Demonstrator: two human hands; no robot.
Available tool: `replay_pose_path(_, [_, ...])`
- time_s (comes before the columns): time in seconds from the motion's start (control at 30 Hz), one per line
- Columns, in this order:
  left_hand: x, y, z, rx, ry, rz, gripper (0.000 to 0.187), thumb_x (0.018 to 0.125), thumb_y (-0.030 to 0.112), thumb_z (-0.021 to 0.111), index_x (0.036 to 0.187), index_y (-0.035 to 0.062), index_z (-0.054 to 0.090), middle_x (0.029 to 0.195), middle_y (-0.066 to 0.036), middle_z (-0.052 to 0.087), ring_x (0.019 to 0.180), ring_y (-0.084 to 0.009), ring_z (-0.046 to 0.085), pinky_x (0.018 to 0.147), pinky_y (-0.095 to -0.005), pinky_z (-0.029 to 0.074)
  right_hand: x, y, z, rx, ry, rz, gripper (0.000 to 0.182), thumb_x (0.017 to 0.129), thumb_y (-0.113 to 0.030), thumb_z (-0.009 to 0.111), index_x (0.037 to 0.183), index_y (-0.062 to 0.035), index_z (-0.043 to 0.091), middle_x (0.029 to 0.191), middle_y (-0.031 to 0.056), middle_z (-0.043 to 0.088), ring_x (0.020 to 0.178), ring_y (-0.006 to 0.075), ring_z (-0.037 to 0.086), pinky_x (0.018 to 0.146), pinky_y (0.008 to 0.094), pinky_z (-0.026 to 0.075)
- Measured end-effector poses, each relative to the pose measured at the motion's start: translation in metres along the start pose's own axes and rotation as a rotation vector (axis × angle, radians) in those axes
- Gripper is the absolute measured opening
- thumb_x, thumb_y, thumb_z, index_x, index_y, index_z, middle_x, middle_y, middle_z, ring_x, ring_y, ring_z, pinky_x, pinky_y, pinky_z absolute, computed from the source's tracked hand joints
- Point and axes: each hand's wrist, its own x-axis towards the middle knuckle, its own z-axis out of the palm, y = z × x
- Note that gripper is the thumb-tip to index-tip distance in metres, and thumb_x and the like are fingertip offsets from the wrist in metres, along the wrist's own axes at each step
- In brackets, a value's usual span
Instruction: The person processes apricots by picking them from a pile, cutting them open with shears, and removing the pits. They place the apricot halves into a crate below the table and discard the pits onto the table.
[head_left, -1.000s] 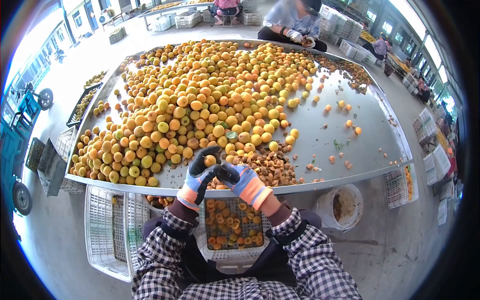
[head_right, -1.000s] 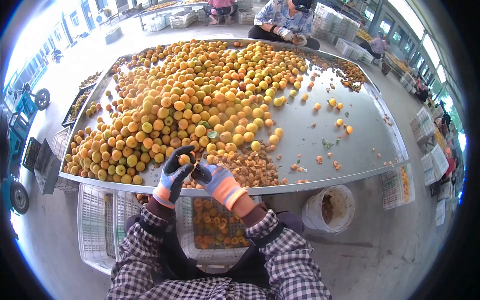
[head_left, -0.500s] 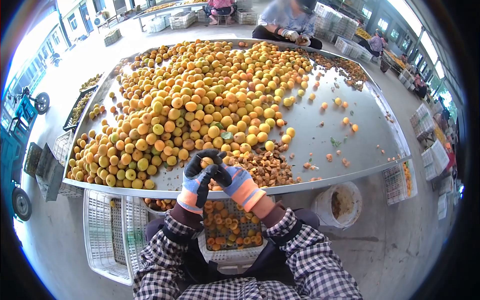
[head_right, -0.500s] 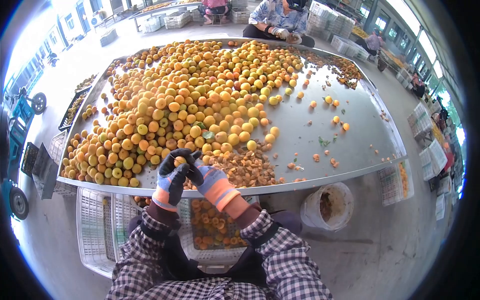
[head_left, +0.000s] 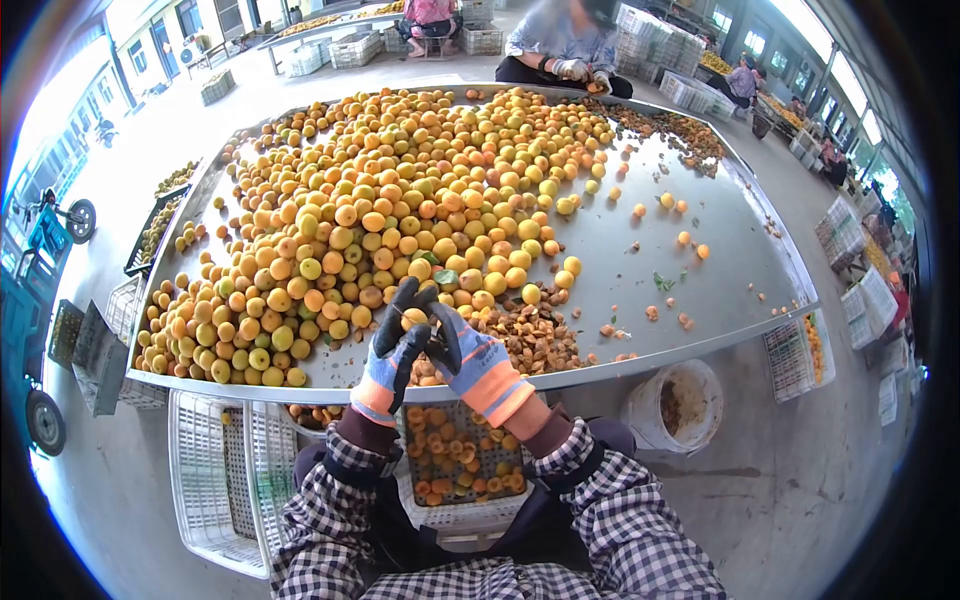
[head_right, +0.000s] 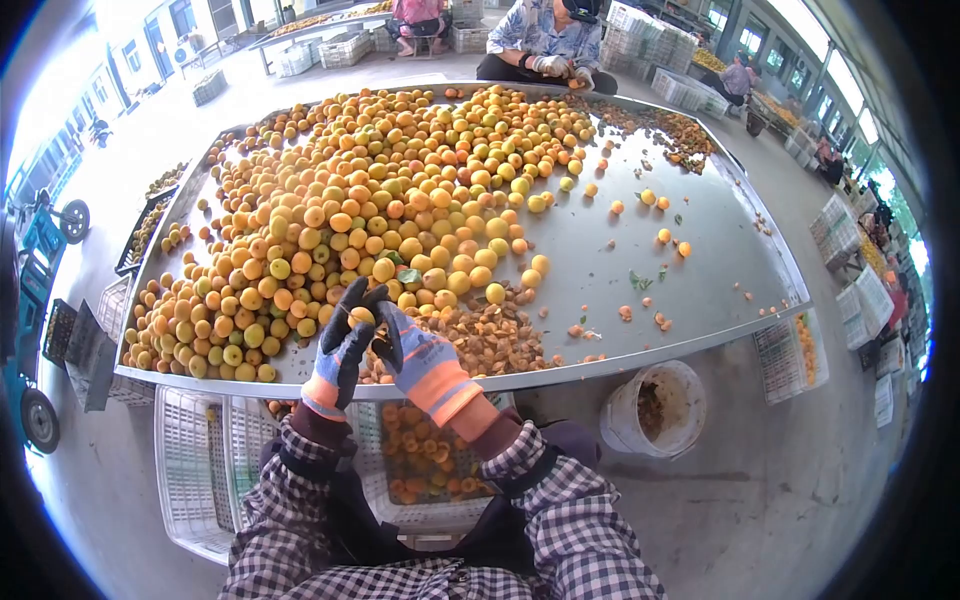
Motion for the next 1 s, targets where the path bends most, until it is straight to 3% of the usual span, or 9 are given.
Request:
replay_pose_path(0.13, [0.001, 0.000, -0.001, 0.116, -0.010, 0.022, 0.067, 0.093, 0.028, 0.059, 0.147, 0.0040, 0.027, 0.136, -0.015, 0.049, 0.121, -0.0223, 0.050, 0.105, -0.0359, 0.037, 0.000, 0.009, 0.002, 0.003, -0.027, -0.089, 0.050, 0.090, -0.021, 0.055, 0.136, -0.0094, 0.040, 0.116, 0.0171, 0.061, 0.095, 0.0361, 0.062, 0.076, 0.0425, 0.052])
replay_pose_path(0.23, [-0.002, -0.005, -0.001, 0.123, 0.092, 0.044, 0.054, 0.092, 0.024, 0.061, 0.138, 0.0020, 0.042, 0.119, -0.011, 0.060, 0.102, -0.0165, 0.060, 0.088, -0.0292, 0.048, -0.001, 0.008, 0.001, 0.014, -0.043, -0.111, 0.052, 0.089, -0.019, 0.055, 0.137, -0.0086, 0.039, 0.118, 0.0175, 0.060, 0.095, 0.0359, 0.062, 0.077, 0.0423, 0.052])
replay_pose_path(0.33, [-0.004, -0.001, 0.001, 0.171, 0.285, -0.039, 0.016, 0.089, 0.015, 0.065, 0.096, 0.0010, 0.064, 0.077, 0.001, 0.063, 0.060, -0.0047, 0.055, 0.052, -0.0185, 0.042, -0.002, 0.007, 0.003, 0.017, -0.041, -0.101, 0.055, 0.088, -0.018, 0.056, 0.139, -0.0090, 0.038, 0.121, 0.0172, 0.058, 0.095, 0.0356, 0.063, 0.077, 0.0421, 0.052])
replay_pose_path(0.43, [-0.005, 0.001, -0.005, 0.268, 0.260, -0.035, 0.016, 0.087, 0.009, 0.068, 0.098, -0.0012, 0.062, 0.088, -0.002, 0.066, 0.076, -0.0062, 0.059, 0.067, -0.0204, 0.048, 0.000, 0.005, 0.003, -0.015, -0.039, -0.090, 0.058, 0.088, -0.017, 0.056, 0.142, -0.0102, 0.034, 0.123, 0.0162, 0.057, 0.095, 0.0357, 0.063, 0.076, 0.0416, 0.053])
replay_pose_path(0.6, [-0.003, 0.009, -0.005, 0.166, 0.184, 0.012, 0.018, 0.086, 0.012, 0.068, 0.098, -0.0008, 0.064, 0.082, 0.001, 0.063, 0.068, -0.0047, 0.054, 0.061, -0.0196, 0.044, 0.004, -0.002, -0.009, -0.003, -0.051, -0.203, 0.062, 0.089, -0.016, 0.056, 0.145, -0.0134, 0.030, 0.123, 0.0153, 0.058, 0.093, 0.0366, 0.063, 0.073, 0.0412, 0.053])
replay_pose_path(0.67, [-0.003, 0.011, -0.003, 0.188, 0.150, 0.047, 0.026, 0.085, 0.018, 0.068, 0.102, -0.0013, 0.065, 0.077, 0.002, 0.061, 0.062, -0.0042, 0.052, 0.056, -0.0189, 0.041, 0.003, -0.001, -0.008, 0.224, -0.128, -0.142, 0.058, 0.086, -0.005, 0.058, 0.140, -0.0099, 0.036, 0.123, 0.0174, 0.057, 0.108, 0.0354, 0.059, 0.085, 0.0379, 0.052])
replay_pose_path(0.77, [-0.005, 0.011, -0.005, 0.208, 0.146, 0.019, 0.027, 0.086, 0.019, 0.067, 0.103, -0.0017, 0.065, 0.079, 0.001, 0.062, 0.063, -0.0044, 0.052, 0.057, -0.0184, 0.041, 0.002, 0.005, 0.002, 0.290, -0.148, -0.060, 0.060, 0.085, -0.001, 0.058, 0.140, -0.0094, 0.036, 0.123, 0.0182, 0.057, 0.109, 0.0349, 0.059, 0.086, 0.0371, 0.051])
replay_pose_path(0.87, [-0.006, 0.008, -0.009, 0.218, 0.123, 0.007, 0.028, 0.086, 0.020, 0.066, 0.104, -0.0018, 0.065, 0.079, 0.001, 0.062, 0.064, -0.0044, 0.052, 0.057, -0.0183, 0.041, 0.002, 0.016, 0.016, 0.392, -0.042, -0.162, 0.058, 0.088, -0.011, 0.058, 0.141, -0.0118, 0.036, 0.108, 0.0201, 0.063, 0.097, 0.0354, 0.063, 0.076, 0.0380, 0.054])
replay_pose_path(1.0, [-0.007, 0.010, -0.011, 0.222, 0.079, -0.023, 0.030, 0.085, 0.020, 0.066, 0.106, -0.0018, 0.064, 0.081, 0.001, 0.062, 0.066, -0.0043, 0.052, 0.059, -0.0186, 0.041, -0.001, 0.016, 0.018, 0.527, -0.041, -0.121, 0.060, 0.085, -0.007, 0.061, 0.140, -0.0116, 0.037, 0.108, 0.0190, 0.063, 0.099, 0.0322, 0.065, 0.079, 0.0359, 0.053])
